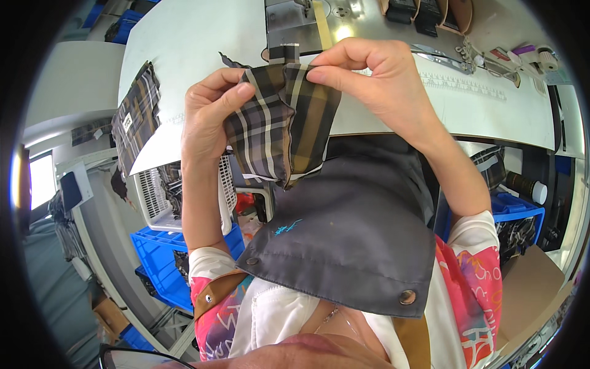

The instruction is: Sewing together pieces of plaid fabric using an industrial sewing machine.

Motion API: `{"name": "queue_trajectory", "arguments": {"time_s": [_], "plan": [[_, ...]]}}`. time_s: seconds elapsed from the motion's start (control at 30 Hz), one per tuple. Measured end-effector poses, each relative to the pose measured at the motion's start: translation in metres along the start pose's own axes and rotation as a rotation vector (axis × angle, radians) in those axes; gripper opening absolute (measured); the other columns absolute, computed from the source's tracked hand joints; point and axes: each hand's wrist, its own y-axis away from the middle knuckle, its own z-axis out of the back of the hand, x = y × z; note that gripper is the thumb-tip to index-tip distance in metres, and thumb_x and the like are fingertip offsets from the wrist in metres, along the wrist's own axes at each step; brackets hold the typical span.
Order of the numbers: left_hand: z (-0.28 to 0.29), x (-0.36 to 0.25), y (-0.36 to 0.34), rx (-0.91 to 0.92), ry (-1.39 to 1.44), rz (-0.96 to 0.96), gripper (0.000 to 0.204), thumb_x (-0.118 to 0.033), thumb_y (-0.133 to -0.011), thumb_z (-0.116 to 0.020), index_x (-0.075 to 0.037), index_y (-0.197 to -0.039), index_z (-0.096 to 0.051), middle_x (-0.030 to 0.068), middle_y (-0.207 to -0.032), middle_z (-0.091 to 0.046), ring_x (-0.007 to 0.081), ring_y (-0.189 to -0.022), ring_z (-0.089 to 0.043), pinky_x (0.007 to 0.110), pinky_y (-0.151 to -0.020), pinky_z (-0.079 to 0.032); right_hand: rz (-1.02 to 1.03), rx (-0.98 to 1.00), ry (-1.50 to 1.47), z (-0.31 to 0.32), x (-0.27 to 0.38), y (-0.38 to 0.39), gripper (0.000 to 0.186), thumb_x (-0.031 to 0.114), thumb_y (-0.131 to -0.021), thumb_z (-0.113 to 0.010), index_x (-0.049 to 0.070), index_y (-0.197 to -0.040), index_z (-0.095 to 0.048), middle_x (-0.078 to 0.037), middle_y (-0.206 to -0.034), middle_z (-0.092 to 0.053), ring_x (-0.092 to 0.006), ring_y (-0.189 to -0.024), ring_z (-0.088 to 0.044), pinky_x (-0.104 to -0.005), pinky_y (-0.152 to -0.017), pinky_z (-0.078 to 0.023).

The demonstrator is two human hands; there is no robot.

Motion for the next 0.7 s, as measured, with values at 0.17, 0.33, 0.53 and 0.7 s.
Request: {"name": "queue_trajectory", "arguments": {"time_s": [0.17,0.33,0.53,0.7], "plan": [[0.002,-0.001,0.0,-0.024,-0.048,-0.048,0.012,-0.005,-0.078,-0.07,0.002,-0.088,-0.068,0.005,-0.079,-0.067,0.0077,-0.071,-0.059,0.02,-0.067,-0.046,-0.055,0.058,-0.075,0.006,0.002,-0.003,0.016,0.012,-0.081,-0.068,-0.001,-0.09,-0.069,-0.001,-0.074,-0.066,-0.0034,-0.068,-0.056,-0.0184,-0.063,-0.042],[0.006,-0.001,0.002,-0.007,-0.084,-0.064,0.011,-0.004,-0.078,-0.07,0.002,-0.086,-0.069,0.0053,-0.077,-0.067,0.0079,-0.071,-0.059,0.019,-0.067,-0.046,-0.051,0.139,-0.003,0.012,0.004,-0.004,0.016,0.013,-0.082,-0.067,-0.002,-0.089,-0.068,-0.001,-0.071,-0.065,-0.0031,-0.067,-0.055,-0.0183,-0.061,-0.041],[0.002,0.0,0.002,-0.022,-0.041,-0.073,0.01,-0.005,-0.077,-0.071,0.001,-0.085,-0.069,0.0055,-0.076,-0.067,0.0082,-0.07,-0.059,0.019,-0.066,-0.045,-0.054,0.154,0.005,0.014,0.007,-0.004,0.015,0.013,-0.083,-0.066,-0.002,-0.087,-0.067,-0.001,-0.068,-0.064,-0.0034,-0.065,-0.055,-0.0184,-0.06,-0.041],[0.003,0.002,0.002,-0.024,-0.056,-0.095,0.009,-0.005,-0.077,-0.071,0.001,-0.084,-0.07,0.0052,-0.075,-0.067,0.0082,-0.069,-0.058,0.019,-0.066,-0.044,-0.074,0.181,0.016,0.017,0.008,-0.005,0.012,0.01,-0.084,-0.066,-0.002,-0.086,-0.066,0.0,-0.074,-0.064,-0.0039,-0.069,-0.055,-0.0185,-0.063,-0.043]]}}
